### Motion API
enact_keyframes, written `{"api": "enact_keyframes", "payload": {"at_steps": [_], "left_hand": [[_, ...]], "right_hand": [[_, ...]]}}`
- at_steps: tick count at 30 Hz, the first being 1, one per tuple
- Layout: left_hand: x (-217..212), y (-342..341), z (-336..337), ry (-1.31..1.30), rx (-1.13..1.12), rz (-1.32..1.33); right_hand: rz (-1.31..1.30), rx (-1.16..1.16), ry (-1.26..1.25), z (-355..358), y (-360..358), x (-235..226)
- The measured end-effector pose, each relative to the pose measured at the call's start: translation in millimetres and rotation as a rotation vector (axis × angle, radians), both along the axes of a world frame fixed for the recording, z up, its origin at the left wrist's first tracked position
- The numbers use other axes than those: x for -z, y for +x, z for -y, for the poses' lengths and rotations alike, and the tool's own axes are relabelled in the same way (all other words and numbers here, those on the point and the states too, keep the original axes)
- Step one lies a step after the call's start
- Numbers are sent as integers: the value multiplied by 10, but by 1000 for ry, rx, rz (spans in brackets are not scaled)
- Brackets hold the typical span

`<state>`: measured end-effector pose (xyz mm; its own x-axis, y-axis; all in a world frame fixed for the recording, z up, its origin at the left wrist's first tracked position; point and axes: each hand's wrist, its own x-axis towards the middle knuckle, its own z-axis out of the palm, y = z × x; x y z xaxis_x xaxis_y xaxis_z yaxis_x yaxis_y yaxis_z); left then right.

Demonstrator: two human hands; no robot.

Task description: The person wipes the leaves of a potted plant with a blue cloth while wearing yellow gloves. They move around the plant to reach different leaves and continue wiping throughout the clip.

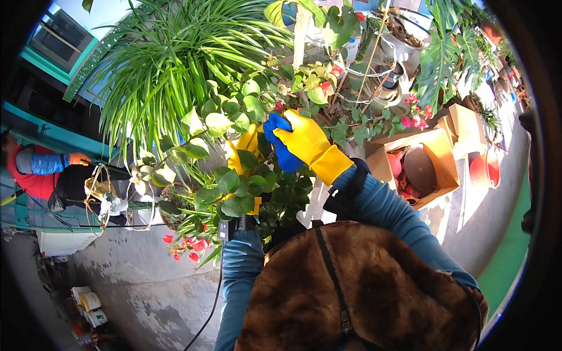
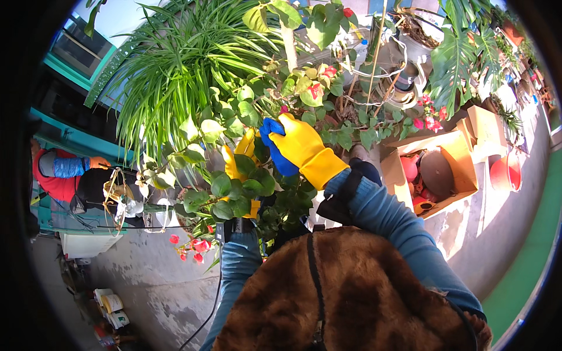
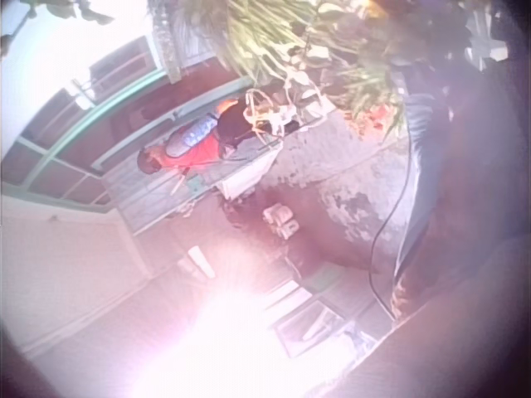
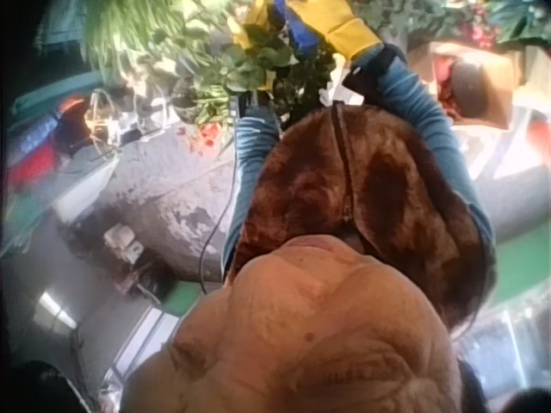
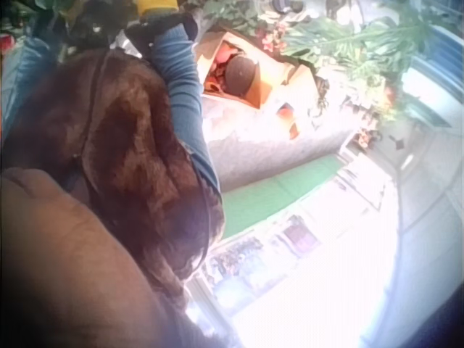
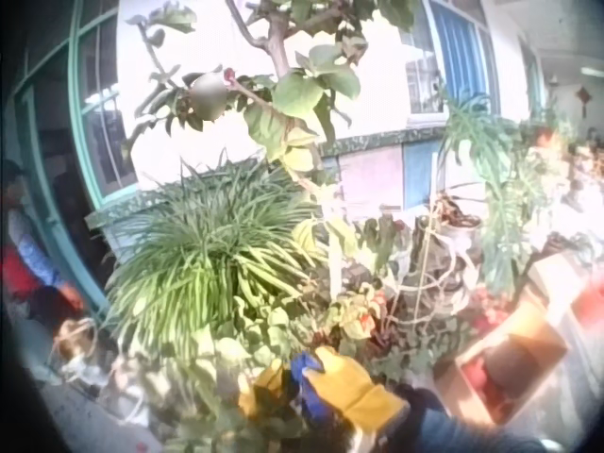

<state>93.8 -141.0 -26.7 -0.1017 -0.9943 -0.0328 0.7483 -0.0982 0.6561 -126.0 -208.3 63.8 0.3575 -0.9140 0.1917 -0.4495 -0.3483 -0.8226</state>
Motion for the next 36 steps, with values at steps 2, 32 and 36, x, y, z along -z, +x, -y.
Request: {"api": "enact_keyframes", "payload": {"at_steps": [2, 32, 36], "left_hand": [[41, 40, -52, 74, -92, 129], [592, -141, 7, -161, -369, 1903], [674, -144, 55, -177, -350, 1877]], "right_hand": [[90, -8, 48, 60, -159, 4], [-137, -162, -50, 211, -213, 167], [-215, -164, -57, 111, -12, 238]]}}
